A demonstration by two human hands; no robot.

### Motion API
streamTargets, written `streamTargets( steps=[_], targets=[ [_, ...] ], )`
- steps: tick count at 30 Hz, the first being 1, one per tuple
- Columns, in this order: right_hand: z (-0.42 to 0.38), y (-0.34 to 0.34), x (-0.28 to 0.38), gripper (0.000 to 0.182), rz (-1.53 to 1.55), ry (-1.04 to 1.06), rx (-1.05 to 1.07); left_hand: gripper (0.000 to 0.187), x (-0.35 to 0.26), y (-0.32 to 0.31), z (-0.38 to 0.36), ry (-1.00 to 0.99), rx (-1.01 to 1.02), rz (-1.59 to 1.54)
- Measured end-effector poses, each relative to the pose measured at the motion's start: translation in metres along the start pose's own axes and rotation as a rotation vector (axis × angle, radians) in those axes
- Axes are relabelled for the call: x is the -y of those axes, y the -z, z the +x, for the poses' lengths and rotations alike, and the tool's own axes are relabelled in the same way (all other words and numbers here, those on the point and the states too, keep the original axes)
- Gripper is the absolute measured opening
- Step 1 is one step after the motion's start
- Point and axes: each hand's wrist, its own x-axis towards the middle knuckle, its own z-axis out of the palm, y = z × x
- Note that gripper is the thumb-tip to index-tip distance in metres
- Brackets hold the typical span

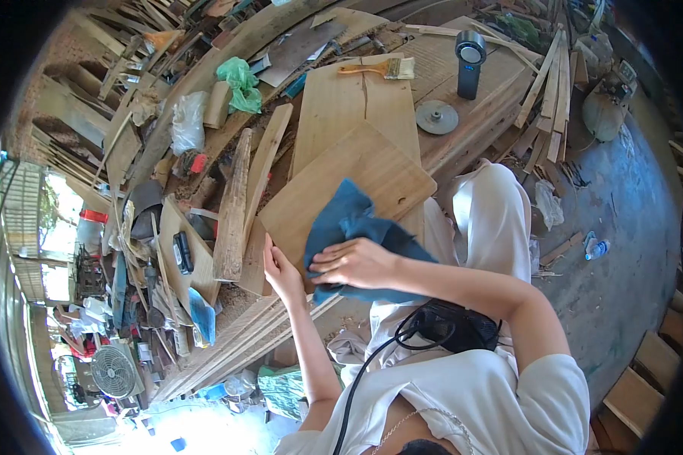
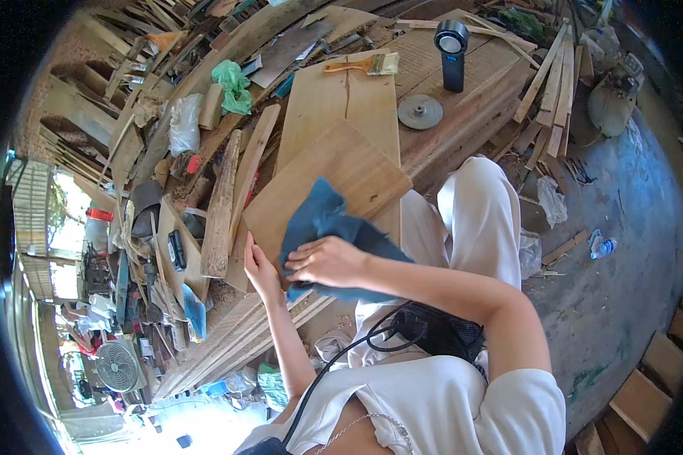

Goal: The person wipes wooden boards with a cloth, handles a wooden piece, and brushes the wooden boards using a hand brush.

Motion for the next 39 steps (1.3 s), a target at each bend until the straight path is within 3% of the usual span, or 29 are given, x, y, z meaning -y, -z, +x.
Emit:
streamTargets(
  steps=[6,9,16,17,19,22,27,30,33,39],
  targets=[
    [-0.064,0.103,-0.059,0.035,-0.096,-0.211,0.003,0.033,-0.007,0.0,0.0,0.058,0.001,-0.005],
    [-0.064,0.121,-0.064,0.038,-0.202,-0.325,0.127,0.033,-0.003,-0.002,0.0,0.023,-0.024,-0.032],
    [0.017,0.008,-0.005,0.048,-0.126,-0.002,0.087,0.032,0.009,-0.005,-0.001,0.044,-0.052,-0.089],
    [0.026,0.0,0.004,0.049,-0.109,-0.033,0.145,0.032,0.015,-0.001,0.001,-0.04,-0.019,-0.089],
    [0.033,-0.002,0.008,0.055,-0.122,-0.025,0.213,0.032,0.02,0.004,0.004,-0.043,0.002,-0.102],
    [0.016,0.015,-0.007,0.058,-0.158,-0.002,0.127,0.033,0.008,0.0,0.002,0.046,-0.026,-0.124],
    [-0.041,0.108,-0.052,0.072,-0.344,-0.3,0.148,0.034,-0.004,-0.004,0.0,0.058,-0.05,-0.108],
    [-0.063,0.129,-0.068,0.079,-0.384,-0.378,0.079,0.034,-0.002,-0.004,0.001,0.044,-0.057,-0.114],
    [-0.045,0.107,-0.049,0.086,-0.511,-0.4,0.158,0.034,-0.002,-0.004,0.002,0.042,-0.053,-0.126],
    [0.022,0.013,0.007,0.083,-0.372,-0.202,0.195,0.032,0.006,-0.005,0.001,-0.009,-0.098,-0.138]
  ],
)
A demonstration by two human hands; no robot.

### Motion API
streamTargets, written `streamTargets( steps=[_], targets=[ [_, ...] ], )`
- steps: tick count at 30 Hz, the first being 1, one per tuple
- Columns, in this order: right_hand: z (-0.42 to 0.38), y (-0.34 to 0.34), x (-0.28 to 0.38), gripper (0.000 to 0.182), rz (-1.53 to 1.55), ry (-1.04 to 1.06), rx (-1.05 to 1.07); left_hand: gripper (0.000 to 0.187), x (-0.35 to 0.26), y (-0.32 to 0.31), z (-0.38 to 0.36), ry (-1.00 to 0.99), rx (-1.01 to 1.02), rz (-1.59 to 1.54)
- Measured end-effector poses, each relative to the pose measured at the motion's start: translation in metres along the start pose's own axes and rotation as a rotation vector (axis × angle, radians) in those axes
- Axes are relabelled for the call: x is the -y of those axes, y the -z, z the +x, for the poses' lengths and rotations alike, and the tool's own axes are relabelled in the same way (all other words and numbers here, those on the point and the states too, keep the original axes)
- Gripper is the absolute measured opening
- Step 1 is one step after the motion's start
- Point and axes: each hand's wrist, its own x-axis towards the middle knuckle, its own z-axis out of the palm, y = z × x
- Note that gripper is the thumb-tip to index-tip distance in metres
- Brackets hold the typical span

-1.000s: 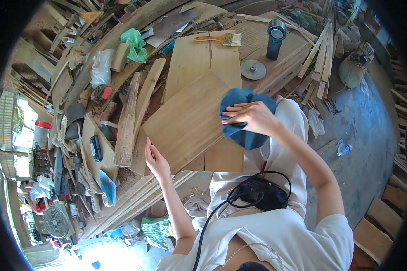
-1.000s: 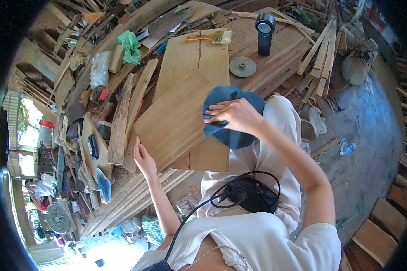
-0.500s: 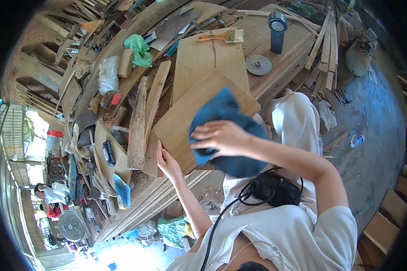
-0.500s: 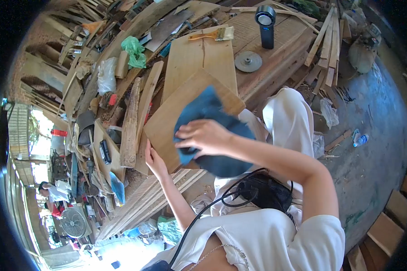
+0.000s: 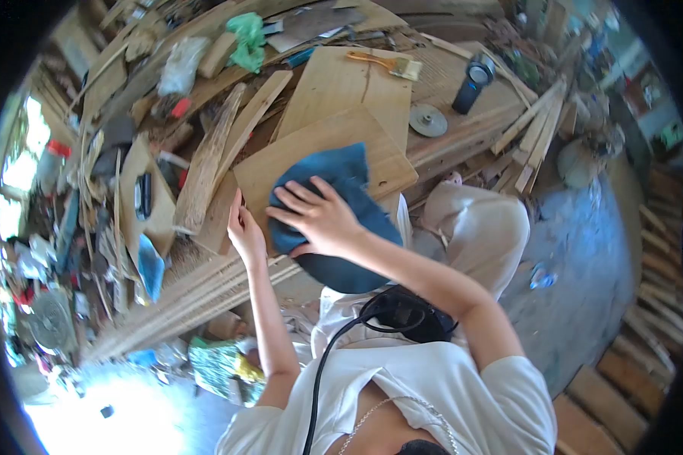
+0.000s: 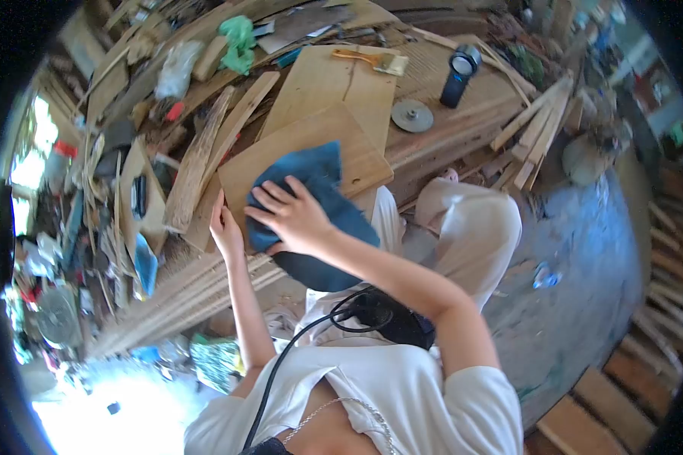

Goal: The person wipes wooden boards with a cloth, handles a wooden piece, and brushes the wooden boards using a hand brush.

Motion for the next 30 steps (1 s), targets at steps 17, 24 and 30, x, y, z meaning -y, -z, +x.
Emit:
streamTargets(
  steps=[17,24,30],
  targets=[
    [-0.053,0.04,-0.098,0.074,-0.091,-0.036,-0.073,0.031,0.013,-0.006,-0.001,0.1,-0.078,0.049],
    [0.018,-0.016,0.005,0.076,0.007,0.158,-0.042,0.031,0.012,-0.001,-0.003,0.146,-0.068,0.015],
    [-0.009,0.01,-0.037,0.073,0.01,0.114,0.0,0.031,0.007,0.0,-0.003,0.093,-0.073,0.004]
  ],
)
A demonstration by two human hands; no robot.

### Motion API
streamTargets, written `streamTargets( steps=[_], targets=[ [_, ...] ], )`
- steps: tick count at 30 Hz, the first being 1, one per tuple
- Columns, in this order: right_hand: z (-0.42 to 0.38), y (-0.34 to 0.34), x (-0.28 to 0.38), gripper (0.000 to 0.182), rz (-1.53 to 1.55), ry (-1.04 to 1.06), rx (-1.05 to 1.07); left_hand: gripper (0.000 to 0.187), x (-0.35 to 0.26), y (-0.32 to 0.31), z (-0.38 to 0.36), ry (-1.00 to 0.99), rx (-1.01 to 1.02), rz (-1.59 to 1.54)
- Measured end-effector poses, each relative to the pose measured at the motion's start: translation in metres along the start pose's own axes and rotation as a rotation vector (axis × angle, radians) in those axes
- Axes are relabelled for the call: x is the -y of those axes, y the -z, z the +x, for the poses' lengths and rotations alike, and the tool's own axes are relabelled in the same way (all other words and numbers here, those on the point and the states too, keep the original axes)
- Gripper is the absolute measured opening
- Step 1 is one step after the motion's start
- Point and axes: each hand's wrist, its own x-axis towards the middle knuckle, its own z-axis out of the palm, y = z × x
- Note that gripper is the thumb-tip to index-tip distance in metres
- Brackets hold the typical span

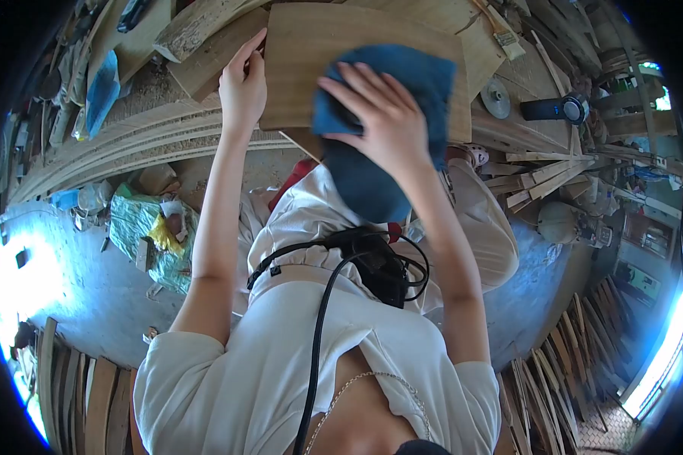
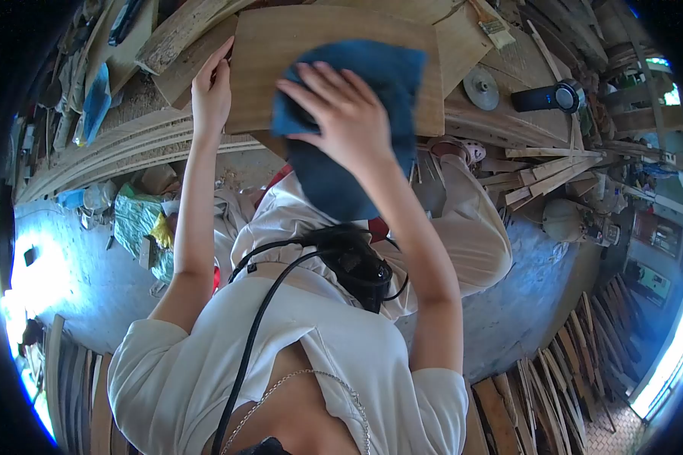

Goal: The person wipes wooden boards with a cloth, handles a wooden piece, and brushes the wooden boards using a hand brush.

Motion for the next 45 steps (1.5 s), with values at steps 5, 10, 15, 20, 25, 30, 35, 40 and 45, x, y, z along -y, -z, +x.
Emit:
streamTargets(
  steps=[5,10,15,20,25,30,35,40,45],
  targets=[
    [-0.057,0.041,-0.073,0.079,-0.113,-0.157,0.034,0.032,-0.01,0.0,-0.001,0.058,-0.004,0.013],
    [-0.026,0.033,-0.047,0.083,-0.098,-0.076,0.063,0.033,-0.015,0.001,-0.002,0.129,0.029,0.016],
    [0.029,-0.012,0.022,0.076,0.066,0.072,0.051,0.032,0.002,-0.003,0.002,-0.151,-0.047,0.069],
    [0.01,0.002,0.007,0.072,0.069,0.049,0.029,0.03,-0.001,0.001,0.003,-0.058,0.032,0.006],
    [-0.059,0.053,-0.063,0.078,-0.066,-0.183,0.094,0.031,-0.009,0.0,0.002,0.008,0.042,-0.017],
    [-0.058,0.055,-0.069,0.078,-0.053,-0.187,0.098,0.034,-0.018,0.005,0.001,0.09,0.096,0.052],
    [0.008,0.012,-0.002,0.076,0.086,0.015,0.07,0.036,-0.015,0.004,0.001,-0.087,0.047,0.075],
    [0.042,-0.01,0.037,0.077,0.156,0.096,0.016,0.033,-0.002,0.014,0.012,0.038,0.149,-0.031],
    [0.011,0.024,-0.007,0.085,0.057,-0.046,0.034,0.025,-0.005,0.008,0.022,0.043,0.155,0.037]
  ],
)
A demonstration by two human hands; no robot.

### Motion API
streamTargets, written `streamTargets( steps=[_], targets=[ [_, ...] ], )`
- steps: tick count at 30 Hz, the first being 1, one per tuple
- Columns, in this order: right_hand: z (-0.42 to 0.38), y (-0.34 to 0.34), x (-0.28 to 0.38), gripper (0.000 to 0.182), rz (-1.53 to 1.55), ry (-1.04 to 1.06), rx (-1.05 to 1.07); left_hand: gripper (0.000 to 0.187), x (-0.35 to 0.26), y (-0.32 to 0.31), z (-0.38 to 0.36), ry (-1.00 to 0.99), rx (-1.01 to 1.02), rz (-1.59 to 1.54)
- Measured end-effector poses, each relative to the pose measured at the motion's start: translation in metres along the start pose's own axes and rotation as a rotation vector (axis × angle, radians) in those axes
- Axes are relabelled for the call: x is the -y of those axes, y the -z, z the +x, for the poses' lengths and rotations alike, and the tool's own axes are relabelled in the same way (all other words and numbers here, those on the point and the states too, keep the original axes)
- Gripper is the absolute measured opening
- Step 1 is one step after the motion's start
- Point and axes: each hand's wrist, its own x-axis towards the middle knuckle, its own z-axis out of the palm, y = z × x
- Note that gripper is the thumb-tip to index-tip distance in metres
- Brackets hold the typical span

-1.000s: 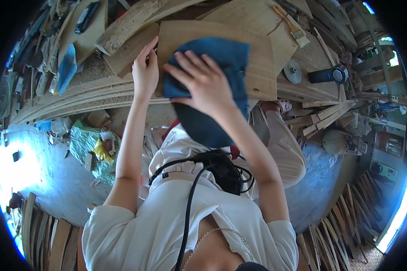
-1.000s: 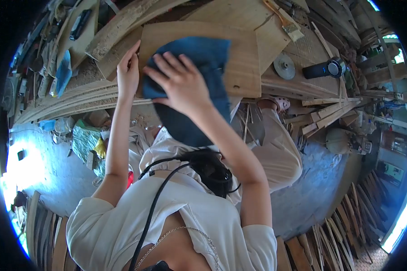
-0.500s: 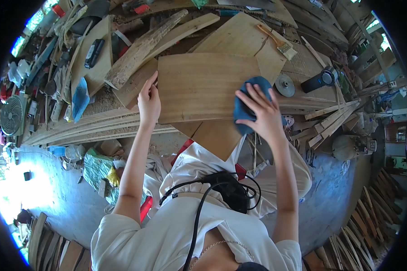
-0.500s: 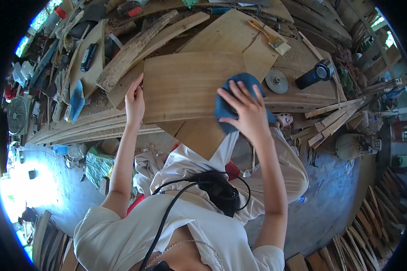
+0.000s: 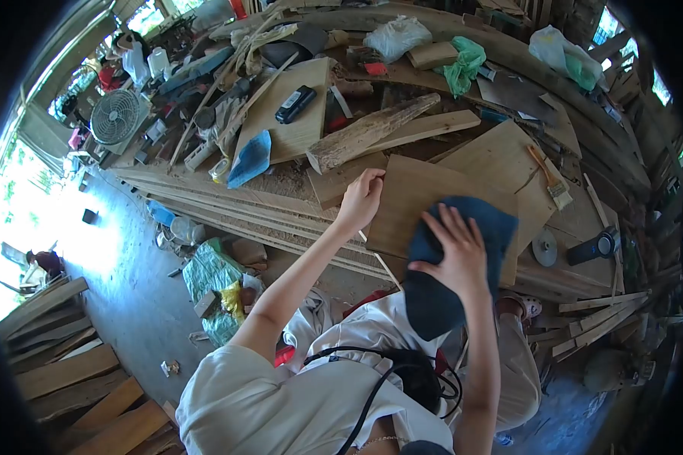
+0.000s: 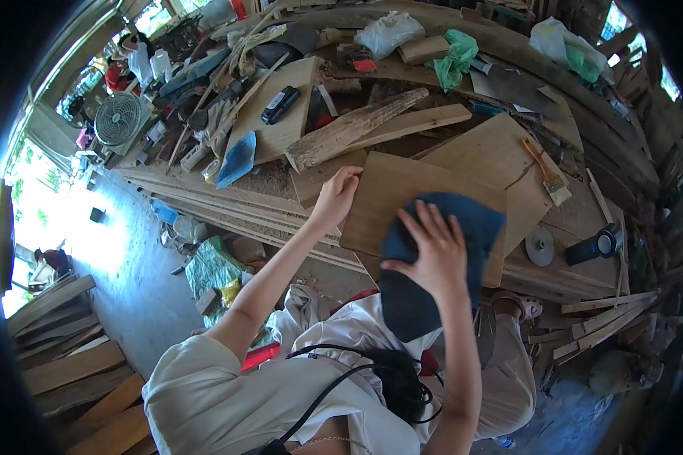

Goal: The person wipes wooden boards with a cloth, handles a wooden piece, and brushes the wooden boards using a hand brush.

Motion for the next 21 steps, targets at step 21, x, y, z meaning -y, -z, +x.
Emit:
streamTargets(
  steps=[21],
  targets=[
    [0.055,-0.045,-0.005,0.043,0.025,0.03,-0.077,0.032,0.002,-0.032,0.008,0.036,-0.167,0.158]
  ],
)
